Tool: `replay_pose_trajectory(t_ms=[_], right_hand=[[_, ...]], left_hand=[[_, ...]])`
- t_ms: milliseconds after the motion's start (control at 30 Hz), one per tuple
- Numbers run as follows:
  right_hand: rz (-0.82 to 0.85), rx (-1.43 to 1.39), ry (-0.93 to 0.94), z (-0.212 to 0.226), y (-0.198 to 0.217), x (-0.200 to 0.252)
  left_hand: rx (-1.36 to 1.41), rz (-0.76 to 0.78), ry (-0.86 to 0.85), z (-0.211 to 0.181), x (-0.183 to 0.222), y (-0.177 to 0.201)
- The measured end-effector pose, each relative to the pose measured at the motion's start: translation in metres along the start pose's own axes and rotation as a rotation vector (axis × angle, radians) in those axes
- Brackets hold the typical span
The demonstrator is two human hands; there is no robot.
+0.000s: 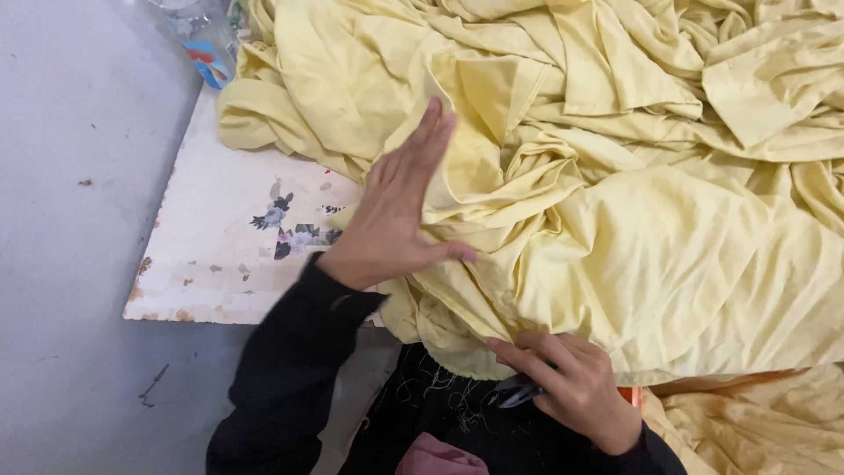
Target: Trimming loose threads from yellow shirts using thread snips in a garment factory
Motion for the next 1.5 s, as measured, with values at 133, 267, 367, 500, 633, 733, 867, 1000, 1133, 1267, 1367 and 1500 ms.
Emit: replay_pose_trajectory(t_ms=[133, 267, 367, 500, 633, 733, 867, 1000, 1133, 1267, 1367, 1500], right_hand=[[-0.042, -0.027, 0.062, 0.012, -0.003, 0.010], [0.076, -0.121, 0.037, 0.017, -0.013, 0.021], [0.000, -0.129, -0.053, 0.017, -0.004, 0.011], [-0.053, -0.159, -0.226, 0.009, 0.009, 0.009], [-0.237, -0.194, -0.222, 0.000, 0.008, 0.000], [-0.299, -0.186, -0.333, -0.009, 0.004, -0.001], [-0.323, -0.383, -0.644, -0.037, -0.007, -0.005], [-0.431, -0.512, -0.732, -0.052, -0.015, -0.002], [-0.459, -0.500, -0.740, -0.056, -0.022, 0.006], [-0.475, -0.448, -0.738, -0.056, -0.022, 0.008], [-0.504, -0.456, -0.728, -0.057, -0.023, 0.009], [-0.521, -0.447, -0.706, -0.057, -0.024, 0.016]], left_hand=[[-0.242, -0.439, 0.032, 0.029, -0.016, -0.011], [-0.198, -0.867, -0.043, 0.033, -0.041, 0.021], [-0.128, -0.716, 0.166, 0.042, -0.047, 0.009], [0.048, -0.904, -0.041, -0.013, 0.009, -0.012], [0.382, -0.668, 0.338, -0.027, 0.049, -0.051], [0.614, -0.328, 0.538, -0.018, 0.054, -0.076], [1.363, -0.237, 0.418, -0.032, 0.049, -0.085], [1.151, -0.279, 0.401, -0.041, 0.051, -0.098], [0.967, -0.375, 0.452, -0.054, 0.053, -0.101], [0.749, -0.530, 0.452, -0.058, 0.058, -0.105], [0.771, -0.558, 0.469, -0.059, 0.062, -0.104], [0.830, -0.554, 0.463, -0.060, 0.068, -0.102]])
Point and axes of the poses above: each hand's wrist, its own x-axis away from the middle knuckle, its own y-axis out of the back of the hand, z = x × y, the point moved 2 cm from there along -x, towards the middle knuckle
